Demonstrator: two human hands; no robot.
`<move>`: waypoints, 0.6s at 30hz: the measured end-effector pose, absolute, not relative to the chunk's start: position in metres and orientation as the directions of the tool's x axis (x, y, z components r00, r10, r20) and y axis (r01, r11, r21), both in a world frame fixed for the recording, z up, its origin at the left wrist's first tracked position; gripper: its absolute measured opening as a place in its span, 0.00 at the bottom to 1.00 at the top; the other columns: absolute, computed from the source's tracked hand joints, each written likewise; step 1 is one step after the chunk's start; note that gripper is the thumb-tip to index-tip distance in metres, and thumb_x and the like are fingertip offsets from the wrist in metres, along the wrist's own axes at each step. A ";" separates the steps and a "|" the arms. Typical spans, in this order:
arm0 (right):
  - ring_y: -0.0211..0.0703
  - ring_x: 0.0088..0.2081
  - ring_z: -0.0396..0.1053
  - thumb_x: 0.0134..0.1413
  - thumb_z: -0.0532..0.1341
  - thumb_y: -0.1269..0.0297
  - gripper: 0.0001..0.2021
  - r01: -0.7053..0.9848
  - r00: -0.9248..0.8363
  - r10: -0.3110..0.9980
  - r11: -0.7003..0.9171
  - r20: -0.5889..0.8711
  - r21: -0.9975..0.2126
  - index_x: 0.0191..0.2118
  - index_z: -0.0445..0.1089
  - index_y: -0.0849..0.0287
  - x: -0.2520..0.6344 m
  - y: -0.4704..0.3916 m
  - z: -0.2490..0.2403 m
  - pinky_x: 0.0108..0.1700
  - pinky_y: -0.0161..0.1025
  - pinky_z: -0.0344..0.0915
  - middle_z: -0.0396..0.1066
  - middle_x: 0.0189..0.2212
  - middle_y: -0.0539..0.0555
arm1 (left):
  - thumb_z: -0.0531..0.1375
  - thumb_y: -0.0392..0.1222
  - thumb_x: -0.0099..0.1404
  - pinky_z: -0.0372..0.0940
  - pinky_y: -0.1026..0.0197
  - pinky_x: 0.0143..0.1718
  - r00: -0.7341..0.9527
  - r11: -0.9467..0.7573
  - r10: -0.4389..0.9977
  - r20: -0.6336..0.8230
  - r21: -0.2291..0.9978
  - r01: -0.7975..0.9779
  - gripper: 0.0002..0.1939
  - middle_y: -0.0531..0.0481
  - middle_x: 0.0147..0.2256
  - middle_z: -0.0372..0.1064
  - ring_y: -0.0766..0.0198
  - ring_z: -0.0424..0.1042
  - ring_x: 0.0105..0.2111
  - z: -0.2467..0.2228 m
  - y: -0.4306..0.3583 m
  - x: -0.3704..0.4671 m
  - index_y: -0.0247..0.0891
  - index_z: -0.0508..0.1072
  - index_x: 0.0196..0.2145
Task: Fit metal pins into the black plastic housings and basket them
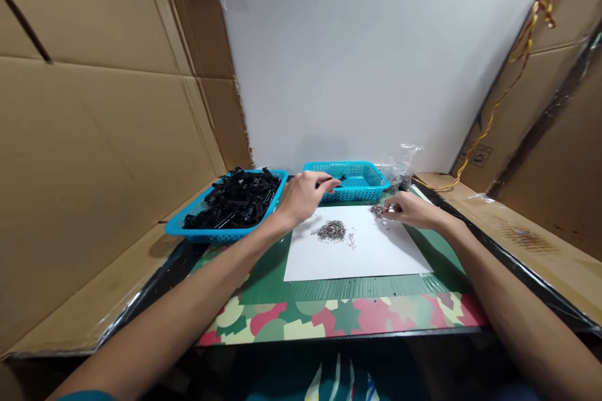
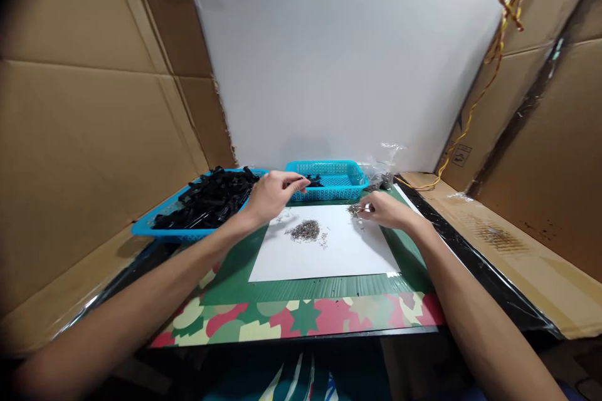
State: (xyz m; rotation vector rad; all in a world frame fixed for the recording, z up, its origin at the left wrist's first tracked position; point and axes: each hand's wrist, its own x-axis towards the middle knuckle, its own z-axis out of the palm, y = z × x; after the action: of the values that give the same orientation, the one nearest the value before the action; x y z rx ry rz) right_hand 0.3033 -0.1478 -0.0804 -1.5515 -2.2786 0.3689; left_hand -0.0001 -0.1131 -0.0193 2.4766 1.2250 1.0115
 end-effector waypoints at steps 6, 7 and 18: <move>0.43 0.32 0.69 0.58 0.65 0.59 0.11 0.803 -0.353 0.930 0.359 0.104 -0.476 0.36 0.80 0.61 0.308 -0.144 -0.079 0.34 0.39 0.58 0.78 0.33 0.57 | 0.59 0.54 0.74 0.64 0.54 0.41 0.383 -0.466 0.851 0.359 0.179 0.867 0.18 0.39 0.41 0.82 0.49 0.77 0.42 0.007 -0.035 0.020 0.39 0.83 0.45; 0.43 0.33 0.70 0.58 0.65 0.59 0.11 0.797 -0.361 0.927 0.365 0.105 -0.481 0.36 0.80 0.61 0.307 -0.143 -0.079 0.34 0.38 0.59 0.78 0.34 0.57 | 0.59 0.51 0.74 0.65 0.54 0.43 0.409 -0.471 0.856 0.317 0.153 0.869 0.17 0.38 0.40 0.82 0.49 0.77 0.43 0.006 -0.025 0.023 0.38 0.83 0.43; 0.43 0.32 0.69 0.51 0.65 0.66 0.07 0.774 -0.383 0.920 0.370 0.086 -0.514 0.33 0.81 0.61 0.295 -0.143 -0.083 0.33 0.38 0.59 0.77 0.30 0.55 | 0.56 0.53 0.72 0.61 0.49 0.58 0.524 -0.529 0.844 0.113 0.016 0.848 0.19 0.42 0.35 0.82 0.47 0.79 0.43 -0.005 -0.001 0.019 0.40 0.83 0.38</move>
State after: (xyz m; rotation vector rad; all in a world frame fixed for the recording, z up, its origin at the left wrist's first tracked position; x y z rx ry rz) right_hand 0.2955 -0.1431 -0.0832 -1.4799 -2.2768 0.5631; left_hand 0.0190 -0.0014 -0.0046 2.7781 1.5430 0.1704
